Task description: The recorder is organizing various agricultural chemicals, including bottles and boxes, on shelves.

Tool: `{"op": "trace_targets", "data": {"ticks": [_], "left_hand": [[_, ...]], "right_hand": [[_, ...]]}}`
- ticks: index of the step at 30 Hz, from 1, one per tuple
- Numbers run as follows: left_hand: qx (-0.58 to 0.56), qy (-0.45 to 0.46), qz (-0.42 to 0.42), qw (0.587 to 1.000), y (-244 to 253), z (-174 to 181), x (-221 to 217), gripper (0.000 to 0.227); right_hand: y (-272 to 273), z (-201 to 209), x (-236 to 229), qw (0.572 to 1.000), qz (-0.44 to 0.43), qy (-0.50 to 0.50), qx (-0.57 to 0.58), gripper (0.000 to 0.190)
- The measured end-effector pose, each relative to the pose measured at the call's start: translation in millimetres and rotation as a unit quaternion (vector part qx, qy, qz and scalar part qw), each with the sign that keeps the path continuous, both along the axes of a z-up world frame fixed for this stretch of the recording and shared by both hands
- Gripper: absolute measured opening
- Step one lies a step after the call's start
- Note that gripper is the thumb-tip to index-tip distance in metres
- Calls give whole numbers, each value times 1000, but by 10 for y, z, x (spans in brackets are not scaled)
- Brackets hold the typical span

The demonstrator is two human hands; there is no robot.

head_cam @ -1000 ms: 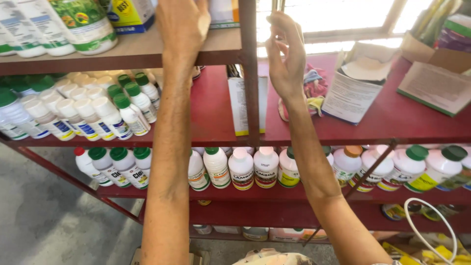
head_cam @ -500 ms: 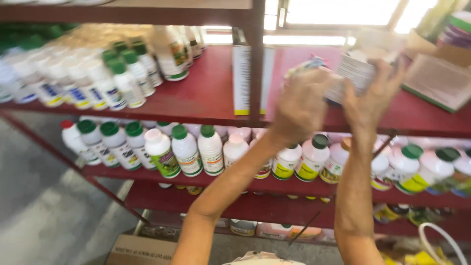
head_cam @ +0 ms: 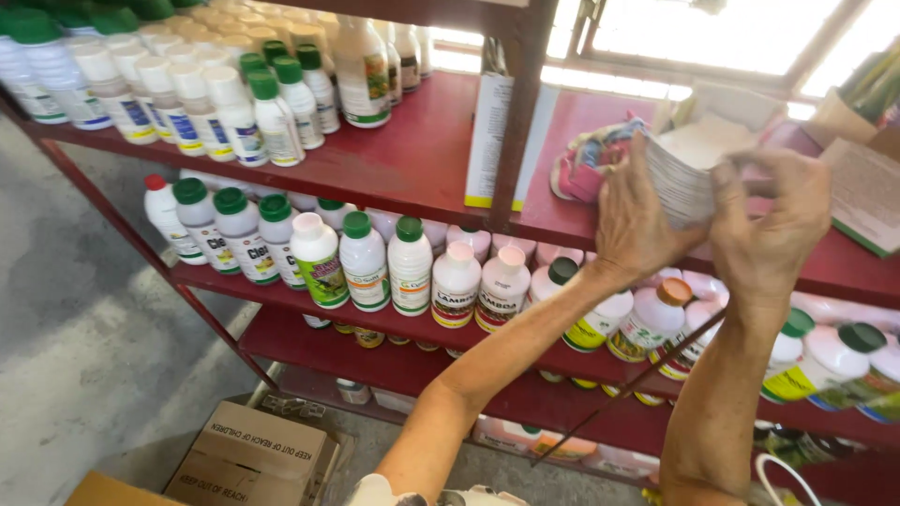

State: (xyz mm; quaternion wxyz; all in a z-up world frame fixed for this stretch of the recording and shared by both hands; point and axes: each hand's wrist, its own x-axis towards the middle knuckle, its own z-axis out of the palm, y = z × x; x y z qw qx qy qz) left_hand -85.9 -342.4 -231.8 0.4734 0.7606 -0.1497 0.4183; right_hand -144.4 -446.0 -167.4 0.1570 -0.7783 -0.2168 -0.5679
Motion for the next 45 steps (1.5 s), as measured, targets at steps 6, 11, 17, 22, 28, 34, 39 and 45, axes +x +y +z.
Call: {"op": "trace_targets", "data": {"ticks": [6,11,17,22,28,34,39,45], "left_hand": [[-8,-80,-19,997,20,-159,274,130],[27,22,-43,998,59,-28,115,143],[67,14,26,997,-30,-114,105,142],[82,-35,26,996,-22,-130,132,141],[26,-118,-56,991,35,6,-202,134],[8,-132,-113,985,401,398,-771,136],[-2,-137,-136,981,1030,469,-1217,136],[-20,-207,-138,968,2197,759,-1773,125]], "right_hand": [[-853,-426,752,846,355,147,370,56],[-982,-621,1018,820,334,375,276,79],[-1095,-657,924,833,340,355,253,76],[-1078,-621,670,788,467,285,282,66],[-745,-157,-60,833,439,210,263,62],[-789,-325,-257,863,401,219,215,48],[71,-20,-890,861,433,171,206,53],[1350,406,-1370,851,467,123,207,81]]}}
